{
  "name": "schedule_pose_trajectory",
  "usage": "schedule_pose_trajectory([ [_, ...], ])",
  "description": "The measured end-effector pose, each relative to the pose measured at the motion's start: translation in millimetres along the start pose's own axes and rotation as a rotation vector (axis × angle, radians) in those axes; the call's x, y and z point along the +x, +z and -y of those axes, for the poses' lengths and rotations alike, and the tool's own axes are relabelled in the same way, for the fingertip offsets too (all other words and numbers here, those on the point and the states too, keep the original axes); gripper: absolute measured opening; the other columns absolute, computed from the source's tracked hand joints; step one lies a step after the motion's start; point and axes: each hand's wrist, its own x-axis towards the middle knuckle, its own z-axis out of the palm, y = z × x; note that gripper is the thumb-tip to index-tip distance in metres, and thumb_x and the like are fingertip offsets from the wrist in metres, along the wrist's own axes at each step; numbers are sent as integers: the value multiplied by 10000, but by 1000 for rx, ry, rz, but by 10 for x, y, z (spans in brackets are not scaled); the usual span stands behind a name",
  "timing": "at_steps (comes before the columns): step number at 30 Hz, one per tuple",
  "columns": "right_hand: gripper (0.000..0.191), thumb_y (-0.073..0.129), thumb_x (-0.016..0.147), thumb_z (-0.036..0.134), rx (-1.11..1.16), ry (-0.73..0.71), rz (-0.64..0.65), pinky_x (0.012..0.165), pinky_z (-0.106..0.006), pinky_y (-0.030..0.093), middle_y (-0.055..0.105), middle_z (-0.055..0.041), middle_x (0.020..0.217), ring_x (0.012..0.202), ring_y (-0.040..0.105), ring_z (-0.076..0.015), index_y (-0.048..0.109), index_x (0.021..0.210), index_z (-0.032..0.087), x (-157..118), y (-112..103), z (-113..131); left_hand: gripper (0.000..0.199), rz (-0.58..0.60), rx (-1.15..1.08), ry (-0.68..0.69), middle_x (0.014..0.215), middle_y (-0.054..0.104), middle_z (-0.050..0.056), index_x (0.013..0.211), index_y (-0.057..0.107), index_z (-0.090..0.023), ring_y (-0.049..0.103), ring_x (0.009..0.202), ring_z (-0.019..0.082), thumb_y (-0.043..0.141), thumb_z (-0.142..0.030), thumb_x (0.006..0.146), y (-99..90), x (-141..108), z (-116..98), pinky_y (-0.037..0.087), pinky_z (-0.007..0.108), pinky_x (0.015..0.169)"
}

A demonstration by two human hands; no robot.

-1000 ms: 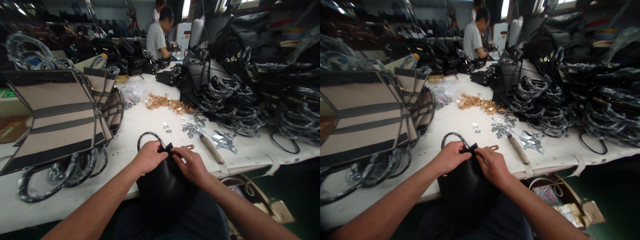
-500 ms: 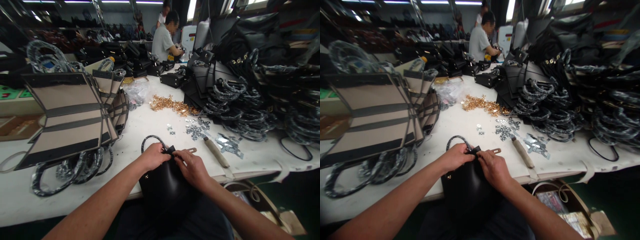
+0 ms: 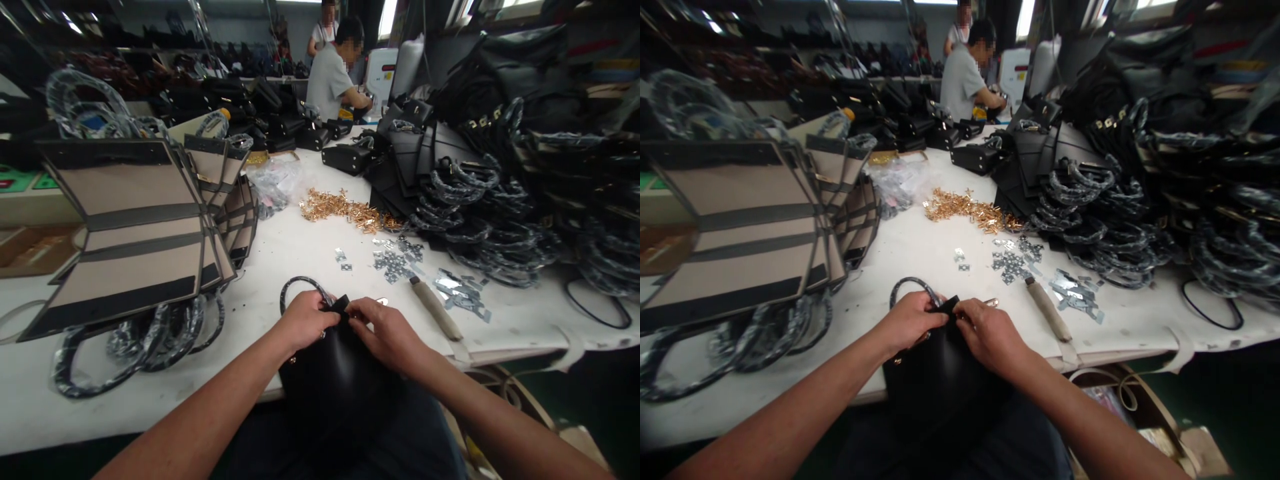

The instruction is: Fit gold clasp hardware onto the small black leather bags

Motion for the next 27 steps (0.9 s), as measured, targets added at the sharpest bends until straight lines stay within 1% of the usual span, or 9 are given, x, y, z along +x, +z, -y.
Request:
schedule_pose_trajectory([
  [2, 163, 625, 951, 172, 51, 17, 6, 770, -318, 514, 731, 5, 952, 853, 684, -199, 660, 1069, 278, 10, -17, -6, 149, 1, -21, -14, 744, 732, 1, 834, 707, -186, 658, 656, 166, 691, -189, 685, -32, 17, 28, 476, 253, 601],
  [4, 160, 627, 951, 182, 119, 58, -33, 777, -315, 513, 728, 16, 905, 831, 683, -189, 673, 1071, 278, -4, 4, -20, 180, 1, -36, -37, 761, 743, 10, 850, 710, -182, 677, 683, 179, 706, -208, 672, -55, 31, 59, 487, 257, 612],
  [7, 156, 625, 957, 204, 215, 146, -74, 738, -300, 514, 721, 27, 833, 772, 691, -175, 679, 1088, 268, -38, 44, -30, 181, 15, -46, -89, 684, 714, -9, 850, 719, -181, 628, 579, 153, 702, -215, 673, -73, 45, 97, 447, 242, 539],
  [10, 149, 621, 952, 194, 254, 173, -21, 713, -293, 509, 713, 35, 796, 736, 698, -165, 686, 1068, 260, -37, 28, -18, 163, 34, -52, -147, 586, 652, -38, 846, 722, -183, 524, 449, 118, 692, -213, 688, -83, 56, 121, 362, 226, 443],
  [12, 156, 623, 944, 180, 259, 159, 15, 733, -297, 512, 713, 34, 804, 738, 705, -163, 691, 1059, 260, -18, 2, -8, 173, 42, -66, -175, 585, 652, -35, 861, 722, -182, 519, 440, 118, 696, -222, 695, -91, 67, 134, 345, 224, 424],
  [19, 184, 634, 934, 182, 156, 134, -16, 790, -324, 516, 744, 10, 881, 811, 701, -188, 703, 1081, 269, 16, 21, -18, 235, 85, -161, -216, 646, 687, -14, 882, 715, -175, 565, 493, 126, 737, -267, 666, -124, 125, 207, 384, 225, 459],
  [22, 187, 630, 935, 193, 134, 129, -20, 790, -323, 513, 745, 5, 880, 812, 697, -189, 706, 1092, 261, 34, 29, 0, 282, 99, -201, -227, 696, 714, 4, 895, 716, -174, 608, 545, 142, 751, -288, 640, -134, 142, 235, 430, 240, 506],
  [24, 180, 626, 935, 202, 163, 152, -12, 772, -313, 515, 742, 3, 883, 788, 701, -181, 710, 1086, 252, 58, 23, 14, 313, 99, -216, -236, 717, 724, 16, 907, 716, -169, 619, 559, 151, 762, -298, 626, -143, 147, 250, 444, 251, 525],
  [27, 160, 620, 938, 223, 300, 231, 19, 716, -281, 520, 720, 17, 815, 722, 706, -162, 711, 1069, 238, 93, 18, 10, 343, 94, -236, -252, 703, 714, 16, 921, 713, -162, 597, 535, 147, 781, -311, 620, -160, 150, 273, 432, 256, 521],
])
